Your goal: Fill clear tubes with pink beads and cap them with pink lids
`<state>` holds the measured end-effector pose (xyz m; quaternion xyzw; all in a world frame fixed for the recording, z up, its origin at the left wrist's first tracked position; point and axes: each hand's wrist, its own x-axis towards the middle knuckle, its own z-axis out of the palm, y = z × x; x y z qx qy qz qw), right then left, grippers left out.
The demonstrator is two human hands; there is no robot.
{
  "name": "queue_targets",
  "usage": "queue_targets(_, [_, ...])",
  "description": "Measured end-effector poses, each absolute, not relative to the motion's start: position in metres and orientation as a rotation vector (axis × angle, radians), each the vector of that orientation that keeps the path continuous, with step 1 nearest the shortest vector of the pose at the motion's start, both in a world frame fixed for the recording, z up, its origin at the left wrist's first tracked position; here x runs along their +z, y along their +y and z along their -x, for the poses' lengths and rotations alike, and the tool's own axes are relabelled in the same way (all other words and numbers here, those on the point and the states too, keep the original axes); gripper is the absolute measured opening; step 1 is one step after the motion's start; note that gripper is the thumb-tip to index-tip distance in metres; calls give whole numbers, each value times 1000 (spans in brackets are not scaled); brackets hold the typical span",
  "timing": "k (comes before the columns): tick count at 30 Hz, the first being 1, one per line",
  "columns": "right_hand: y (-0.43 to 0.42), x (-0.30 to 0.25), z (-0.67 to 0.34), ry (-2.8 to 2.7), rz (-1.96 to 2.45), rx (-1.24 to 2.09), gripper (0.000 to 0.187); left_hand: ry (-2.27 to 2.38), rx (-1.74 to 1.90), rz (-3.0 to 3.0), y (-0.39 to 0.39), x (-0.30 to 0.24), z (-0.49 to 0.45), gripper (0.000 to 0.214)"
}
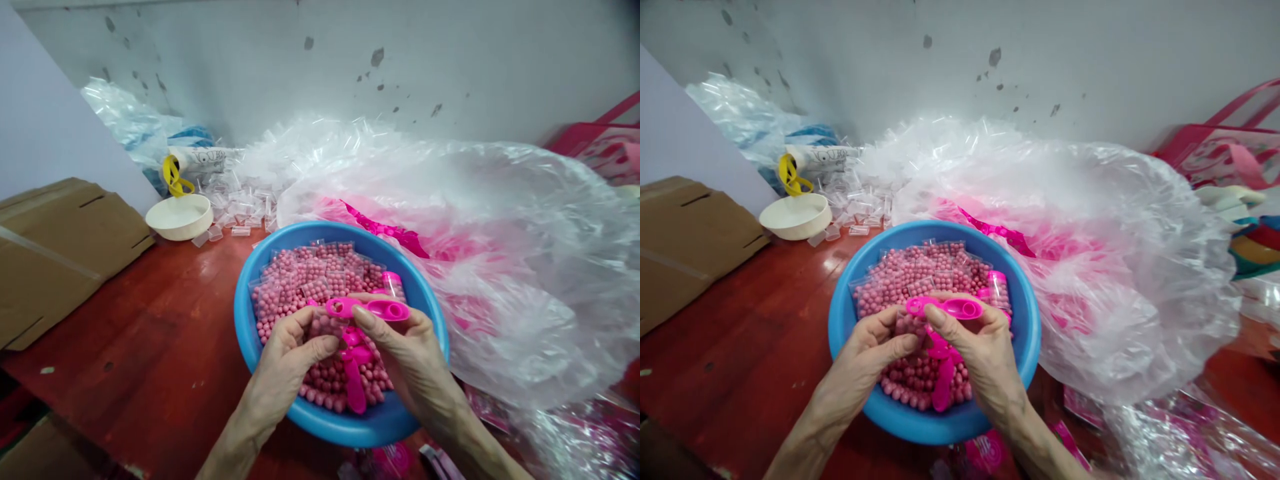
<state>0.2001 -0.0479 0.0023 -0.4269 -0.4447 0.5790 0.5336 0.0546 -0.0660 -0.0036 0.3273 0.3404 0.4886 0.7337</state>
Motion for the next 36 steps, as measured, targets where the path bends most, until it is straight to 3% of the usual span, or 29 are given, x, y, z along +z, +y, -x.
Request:
queue_targets(9, [-56, 12, -201, -1196, 1067, 1209, 8, 821, 1104, -733, -77, -2, -65, 13])
queue_targets(15, [-59, 16, -210, -1180, 1110, 1397, 15, 920, 1071, -916, -85, -2, -64, 7])
queue_targets(20, [-63, 24, -212, -1357, 1156, 1364, 17, 1109, 1043, -1104, -93, 1, -63, 11])
queue_targets(22, [-64, 25, -212, -1520, 1153, 1195, 20, 1063, 1026, -1053, -94, 2, -64, 14])
queue_targets(26, [-64, 20, -212, -1832, 1033, 447, 10, 884, 1029, -827, -90, -1, -66, 22])
queue_targets(28, [-63, 16, -213, -1939, 942, 202, 22, 869, 1037, -763, -88, -2, -65, 24])
queue_targets(36, [-67, 2, -228, -2183, 776, -64, 41, 884, 1008, -802, -93, 1, -59, 21])
